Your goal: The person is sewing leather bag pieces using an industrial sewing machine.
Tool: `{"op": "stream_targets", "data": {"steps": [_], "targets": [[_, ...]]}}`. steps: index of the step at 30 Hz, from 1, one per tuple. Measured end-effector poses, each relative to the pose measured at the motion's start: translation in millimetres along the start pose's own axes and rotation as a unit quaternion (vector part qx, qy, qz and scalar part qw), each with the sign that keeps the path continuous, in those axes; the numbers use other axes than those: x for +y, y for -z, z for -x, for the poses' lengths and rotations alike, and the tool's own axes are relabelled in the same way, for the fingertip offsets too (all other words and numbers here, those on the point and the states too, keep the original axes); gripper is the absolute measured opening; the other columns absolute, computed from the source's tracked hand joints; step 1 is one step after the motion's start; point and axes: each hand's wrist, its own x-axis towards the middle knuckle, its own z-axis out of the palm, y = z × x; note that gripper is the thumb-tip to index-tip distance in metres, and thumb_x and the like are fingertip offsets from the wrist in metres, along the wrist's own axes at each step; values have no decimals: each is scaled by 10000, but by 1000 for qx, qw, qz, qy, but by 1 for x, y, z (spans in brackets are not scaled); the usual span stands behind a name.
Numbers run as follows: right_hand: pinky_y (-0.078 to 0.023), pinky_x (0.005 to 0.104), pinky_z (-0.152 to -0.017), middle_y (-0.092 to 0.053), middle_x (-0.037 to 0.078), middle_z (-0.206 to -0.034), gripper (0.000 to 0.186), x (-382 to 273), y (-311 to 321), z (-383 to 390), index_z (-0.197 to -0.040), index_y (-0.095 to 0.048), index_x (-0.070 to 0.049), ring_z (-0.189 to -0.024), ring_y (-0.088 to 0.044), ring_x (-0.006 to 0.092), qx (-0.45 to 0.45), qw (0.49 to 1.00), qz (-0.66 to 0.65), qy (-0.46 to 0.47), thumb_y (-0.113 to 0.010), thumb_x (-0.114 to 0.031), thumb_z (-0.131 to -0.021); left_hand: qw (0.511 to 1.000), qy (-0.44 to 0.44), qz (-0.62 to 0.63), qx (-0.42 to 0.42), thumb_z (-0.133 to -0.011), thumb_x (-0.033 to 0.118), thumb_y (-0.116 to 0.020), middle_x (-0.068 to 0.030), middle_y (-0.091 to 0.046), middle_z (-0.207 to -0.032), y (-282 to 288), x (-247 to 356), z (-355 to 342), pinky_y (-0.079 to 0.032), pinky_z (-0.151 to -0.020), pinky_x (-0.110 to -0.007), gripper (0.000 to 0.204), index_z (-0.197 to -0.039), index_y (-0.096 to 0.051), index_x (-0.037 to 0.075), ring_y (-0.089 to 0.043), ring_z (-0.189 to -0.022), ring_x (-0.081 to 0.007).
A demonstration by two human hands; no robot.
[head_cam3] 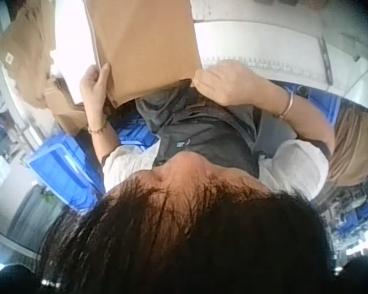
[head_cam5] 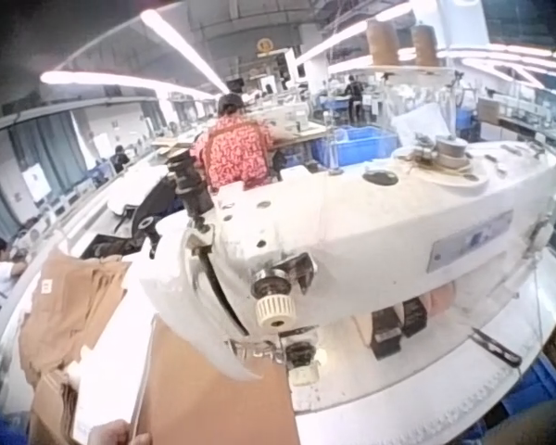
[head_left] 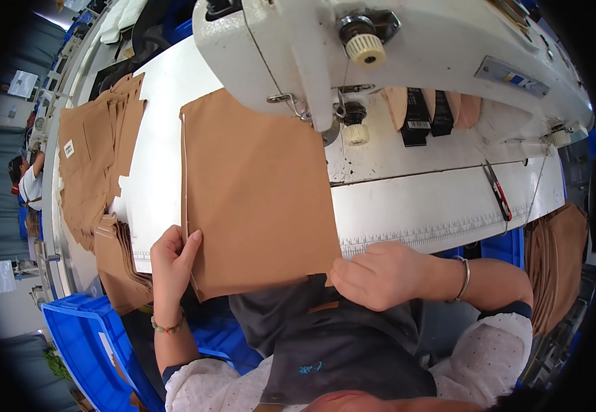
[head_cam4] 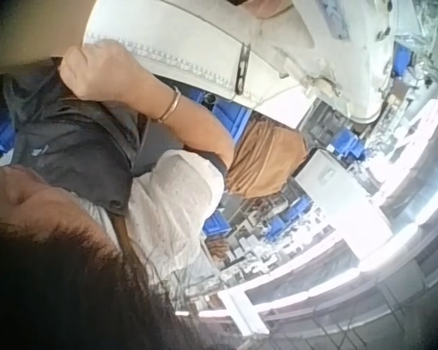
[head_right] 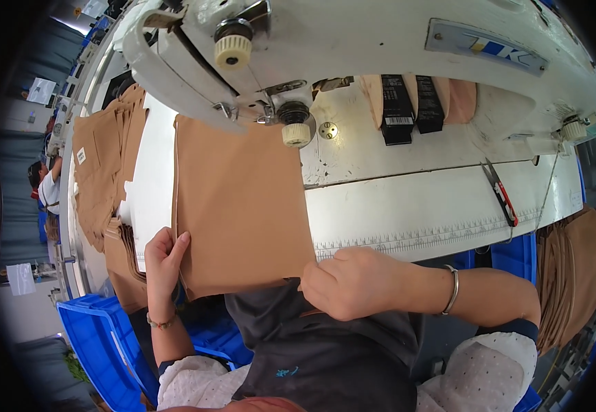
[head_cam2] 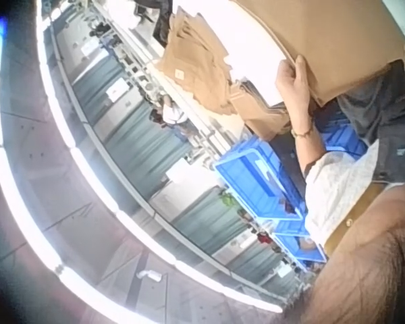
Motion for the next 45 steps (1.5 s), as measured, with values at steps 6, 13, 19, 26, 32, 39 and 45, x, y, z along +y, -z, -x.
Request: {"op": "stream_targets", "data": {"steps": [6, 13, 19, 26, 32, 39, 45], "targets": [[-368, 266, -419, -426, 5, -683, 119, 18, -5, -7, -690, -578, -91, -511, -451, 103, 1, 1000, 4, -17, -681, -124, -739, 1000, -19, -11, 10, -971, 166, -712, 86, -427, -617, 0, 2, -26, -252, -493, -229, 365, -708, -495, 36, -321, -594, -6], [-387, 276, -418, -421, 10, -684, 90, 41, -13, -15, -708, -588, -95, -507, -476, 119, 18, 999, -2, -37, -666, -137, -717, 998, -41, -47, 23, -959, 172, -727, 79, -368, -599, -1, 8, -51, -225, -487, -244, 417, -685, -438, 48, -285, -587, -16], [-413, 303, -421, -431, 23, -685, 130, 59, -19, -17, -685, -546, -101, -487, -500, 139, 15, 999, 4, -49, -664, -135, -729, 993, -62, -97, 35, -946, 187, -743, 57, -349, -583, -3, 11, -71, -225, -482, -263, 444, -677, -423, 35, -265, -583, -40], [-429, 318, -436, -449, 31, -700, 126, 83, -21, -22, -756, -570, -85, -514, -539, 167, -10, 998, 22, -63, -686, -132, -750, 985, -86, -141, 52, -956, 236, -747, 91, -307, -596, -6, 21, -95, -179, -482, -256, 468, -670, -417, 66, -228, -583, -27], [-467, 349, -458, -584, 104, -835, 105, 100, -22, -27, -782, -583, -83, -526, -581, 195, -13, 996, 46, -79, -675, -130, -765, 982, -97, -154, 57, -937, 260, -754, 13, -356, -552, -9, 20, -123, -245, -474, -294, 465, -677, -463, 8, -266, -562, -76], [-495, 387, -509, -588, 43, -655, 180, 112, -21, -34, -968, -672, -101, -570, -632, 232, -21, 994, 50, -99, -670, -141, -792, 984, -121, -120, 58, -927, 280, -758, -17, -426, -543, 0, -3, -161, -320, -482, -324, 408, -736, -524, 7, -351, -515, -116], [-504, 366, -531, -665, 19, -793, 133, 112, -24, -33, -934, -702, -87, -599, -640, 224, -11, 992, 22, -121, -677, -107, -805, 855, -351, -357, 133, -861, 187, -750, -135, -646, -1056, -42, 77, -121, -496, -804, -447, 225, -983, -646, 30, -626, -994, -354]]}}
